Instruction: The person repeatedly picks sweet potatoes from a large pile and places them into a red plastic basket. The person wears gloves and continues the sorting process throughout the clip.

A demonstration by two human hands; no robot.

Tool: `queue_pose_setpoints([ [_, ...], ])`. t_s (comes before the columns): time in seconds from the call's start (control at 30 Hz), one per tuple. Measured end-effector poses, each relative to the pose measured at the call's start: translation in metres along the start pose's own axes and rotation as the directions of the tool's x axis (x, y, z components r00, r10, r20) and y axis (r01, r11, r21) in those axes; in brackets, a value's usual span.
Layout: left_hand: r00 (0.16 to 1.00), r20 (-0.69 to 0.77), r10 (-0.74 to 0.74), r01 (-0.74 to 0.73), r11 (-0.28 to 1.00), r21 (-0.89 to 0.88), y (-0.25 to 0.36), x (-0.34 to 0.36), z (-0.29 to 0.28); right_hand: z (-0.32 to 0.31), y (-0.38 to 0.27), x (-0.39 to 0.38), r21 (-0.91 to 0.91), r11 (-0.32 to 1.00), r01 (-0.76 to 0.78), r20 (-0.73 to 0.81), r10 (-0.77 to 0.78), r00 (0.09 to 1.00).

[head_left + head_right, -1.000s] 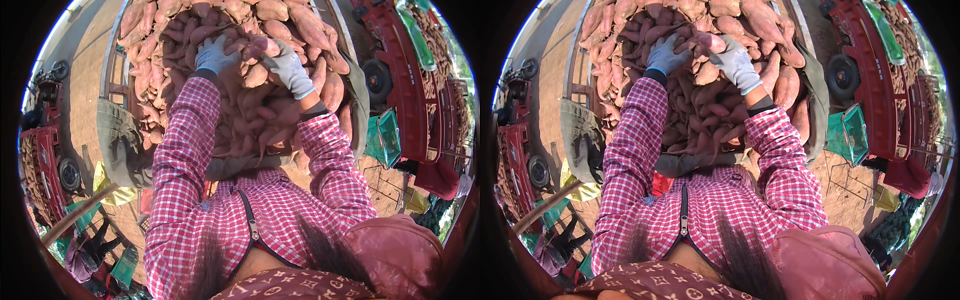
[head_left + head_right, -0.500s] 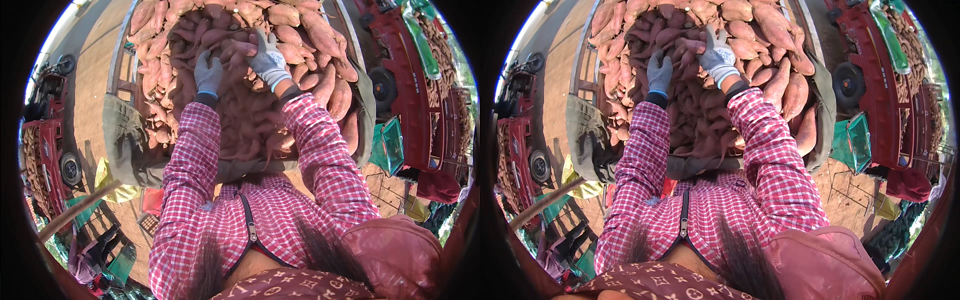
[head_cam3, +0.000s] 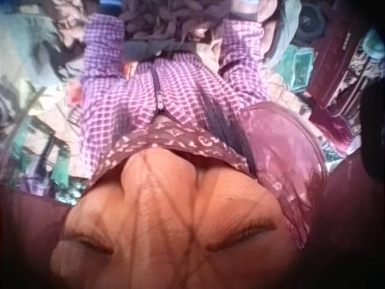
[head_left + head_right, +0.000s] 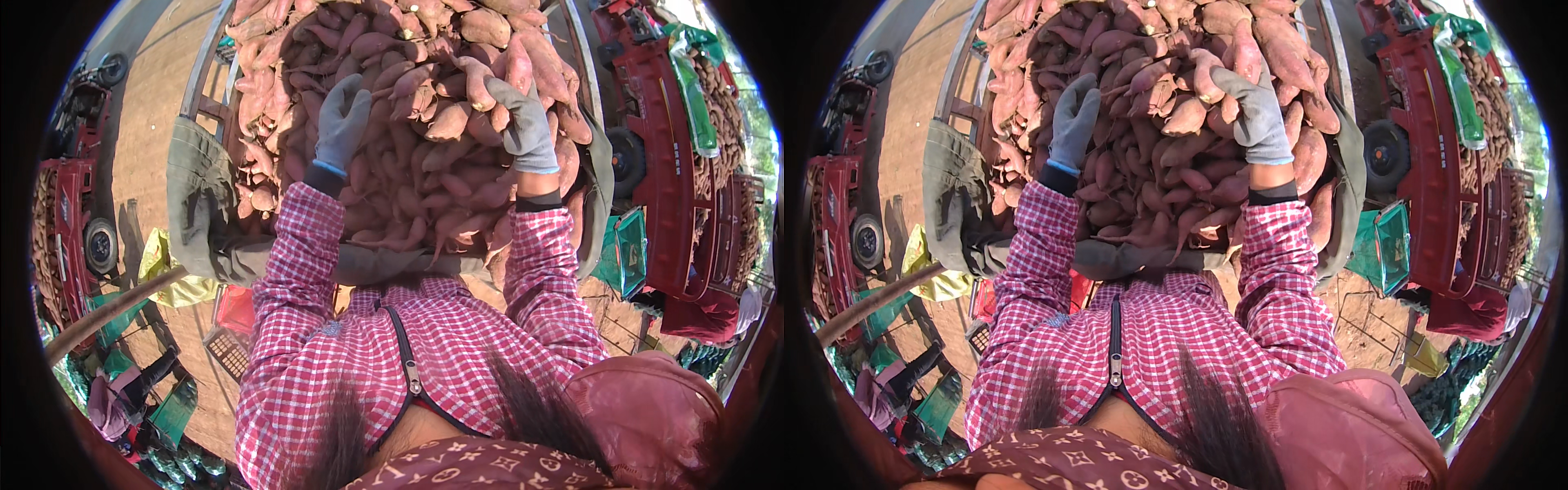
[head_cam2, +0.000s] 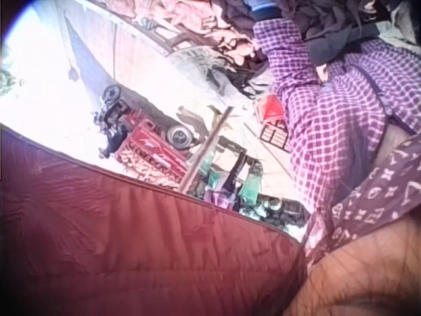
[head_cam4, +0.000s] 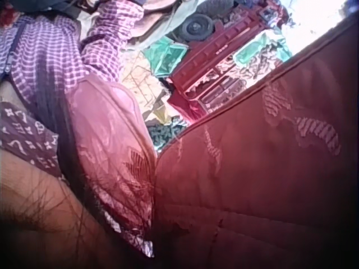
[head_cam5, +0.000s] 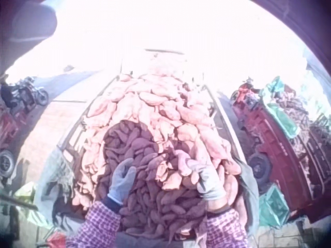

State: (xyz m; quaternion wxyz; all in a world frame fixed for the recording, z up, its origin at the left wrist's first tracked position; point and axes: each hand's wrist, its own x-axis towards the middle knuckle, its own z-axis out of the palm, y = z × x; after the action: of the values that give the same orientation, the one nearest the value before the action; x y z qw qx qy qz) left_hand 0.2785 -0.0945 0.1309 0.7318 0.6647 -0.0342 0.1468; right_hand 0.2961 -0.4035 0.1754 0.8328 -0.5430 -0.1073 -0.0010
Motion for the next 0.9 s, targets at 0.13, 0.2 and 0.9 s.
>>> queue_pose_setpoints([
  [0.13,0.935,0.291,-0.202,0.290,0.908,-0.301,0.030,-0.068,0.007,0.023,0.017,-0.055,0.257,0.951,-0.175,-0.021,0.186,0.982],
  [0.2,0.906,0.369,-0.209,0.352,0.856,-0.380,0.037,-0.096,0.001,0.050,0.039,-0.076,0.106,0.977,-0.186,0.102,0.175,0.979],
  [0.9,0.210,-0.428,-0.879,0.662,0.450,-0.599,-0.090,-0.507,-0.367,0.284,0.251,-0.204,-0.591,0.602,0.537,0.764,0.204,0.612],
])
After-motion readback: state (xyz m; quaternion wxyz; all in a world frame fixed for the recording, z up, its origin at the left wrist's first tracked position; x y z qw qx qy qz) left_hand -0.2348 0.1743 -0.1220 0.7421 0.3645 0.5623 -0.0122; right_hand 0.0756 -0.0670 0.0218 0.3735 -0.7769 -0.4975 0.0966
